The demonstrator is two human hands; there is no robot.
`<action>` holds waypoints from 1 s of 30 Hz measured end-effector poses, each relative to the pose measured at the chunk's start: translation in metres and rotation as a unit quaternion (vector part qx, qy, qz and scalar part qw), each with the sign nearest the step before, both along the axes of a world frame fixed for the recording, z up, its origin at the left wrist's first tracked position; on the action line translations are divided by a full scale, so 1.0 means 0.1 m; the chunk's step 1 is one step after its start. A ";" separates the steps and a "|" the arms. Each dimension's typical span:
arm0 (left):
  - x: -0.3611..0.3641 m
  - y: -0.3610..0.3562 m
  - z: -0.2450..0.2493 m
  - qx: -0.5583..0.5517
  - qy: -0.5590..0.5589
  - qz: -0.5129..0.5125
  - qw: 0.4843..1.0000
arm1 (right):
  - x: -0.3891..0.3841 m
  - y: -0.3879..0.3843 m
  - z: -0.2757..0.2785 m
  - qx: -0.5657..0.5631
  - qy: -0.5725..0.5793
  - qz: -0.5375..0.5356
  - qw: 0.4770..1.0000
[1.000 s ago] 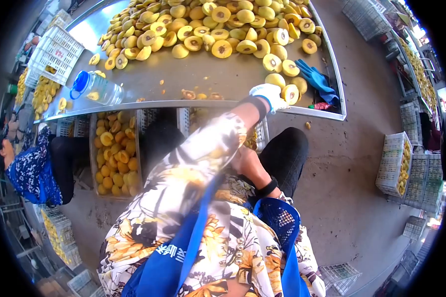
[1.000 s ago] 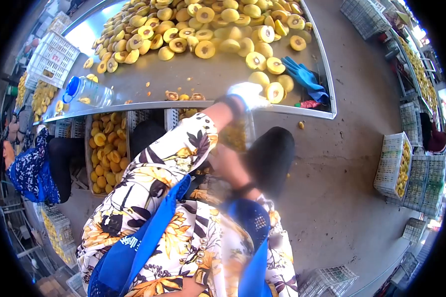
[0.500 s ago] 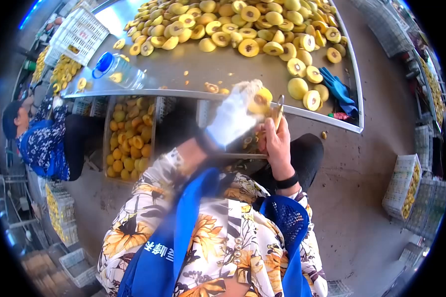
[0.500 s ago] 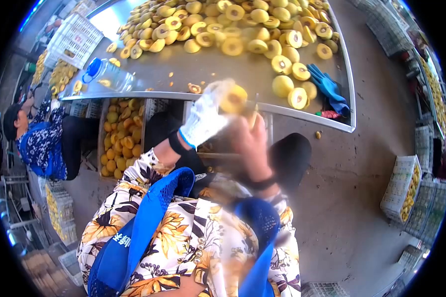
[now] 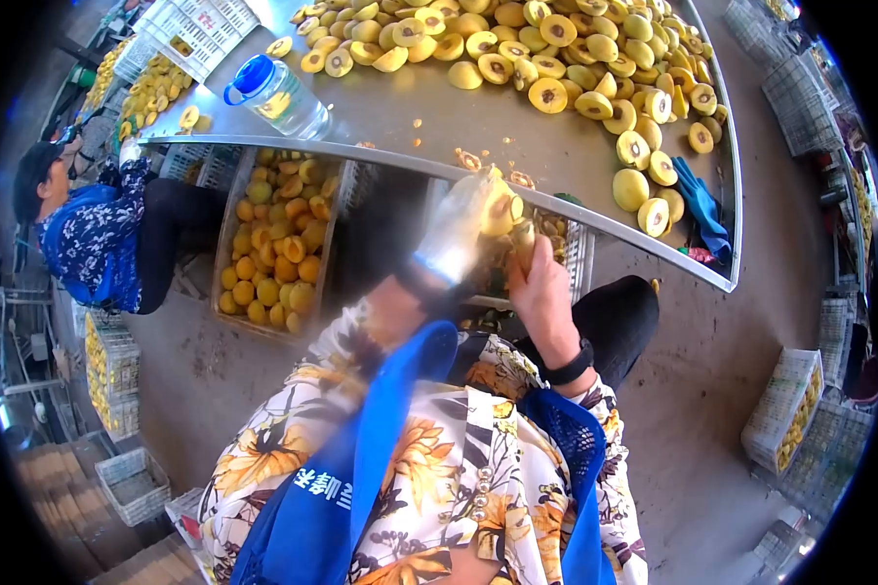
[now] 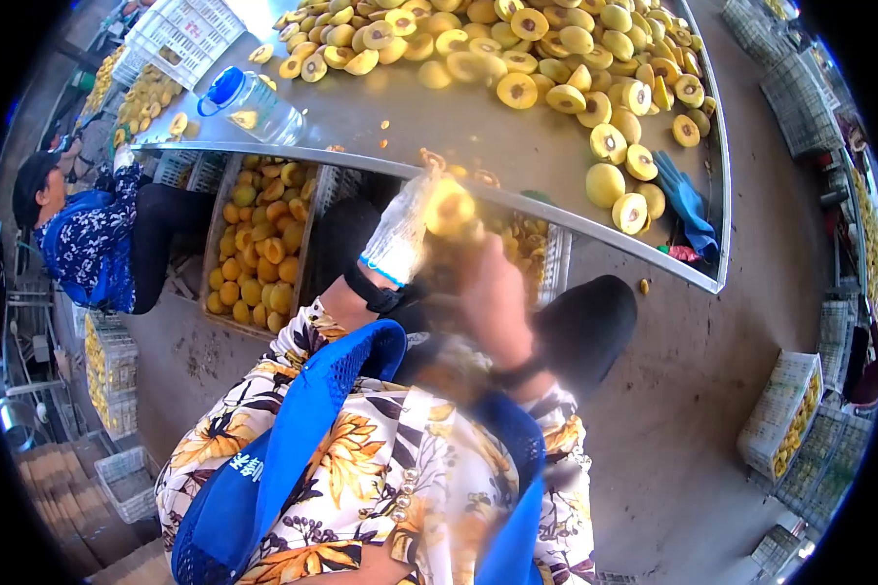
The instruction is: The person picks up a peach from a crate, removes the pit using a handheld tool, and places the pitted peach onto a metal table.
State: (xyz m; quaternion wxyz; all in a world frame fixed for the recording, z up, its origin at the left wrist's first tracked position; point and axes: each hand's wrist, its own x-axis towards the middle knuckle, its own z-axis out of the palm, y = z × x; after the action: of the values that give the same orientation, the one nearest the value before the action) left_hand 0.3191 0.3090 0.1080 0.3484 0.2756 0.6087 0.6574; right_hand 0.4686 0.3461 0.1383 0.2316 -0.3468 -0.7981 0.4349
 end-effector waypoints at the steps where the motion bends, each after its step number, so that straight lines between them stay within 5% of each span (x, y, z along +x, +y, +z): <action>1: -0.01 -0.01 -0.07 0.006 0.141 -0.015 0.990 | -0.03 -0.04 -0.09 0.000 0.018 -0.017 1.000; 3: 0.01 0.00 -0.17 0.061 0.237 -0.022 0.969 | -0.03 -0.06 -0.19 0.004 -0.003 -0.020 1.000; 6: 0.18 0.01 0.05 0.155 0.134 0.001 0.979 | -0.03 -0.08 -0.13 -0.009 -0.018 -0.020 1.000; 14: 0.26 0.05 0.19 0.094 -0.183 -0.014 0.979 | -0.06 -0.07 -0.15 -0.003 -0.040 -0.037 0.999; 21: 0.16 0.11 -0.20 0.097 -0.170 -0.034 0.980 | -0.02 -0.13 -0.15 -0.027 -0.065 0.014 0.997; 26: -0.01 0.10 0.06 0.012 -0.183 -0.114 0.976 | -0.06 -0.05 0.02 -0.113 -0.132 0.061 0.983; 30: 0.23 0.11 0.28 0.033 -0.070 0.081 0.994 | -0.12 -0.12 -0.06 -0.155 -0.093 0.009 0.983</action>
State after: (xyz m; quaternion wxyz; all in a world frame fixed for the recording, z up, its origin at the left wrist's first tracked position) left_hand 0.3423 0.3196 0.1360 0.3264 0.1896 0.5813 0.7209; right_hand 0.4564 0.3345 0.1319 0.0954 -0.4100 -0.7425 0.5211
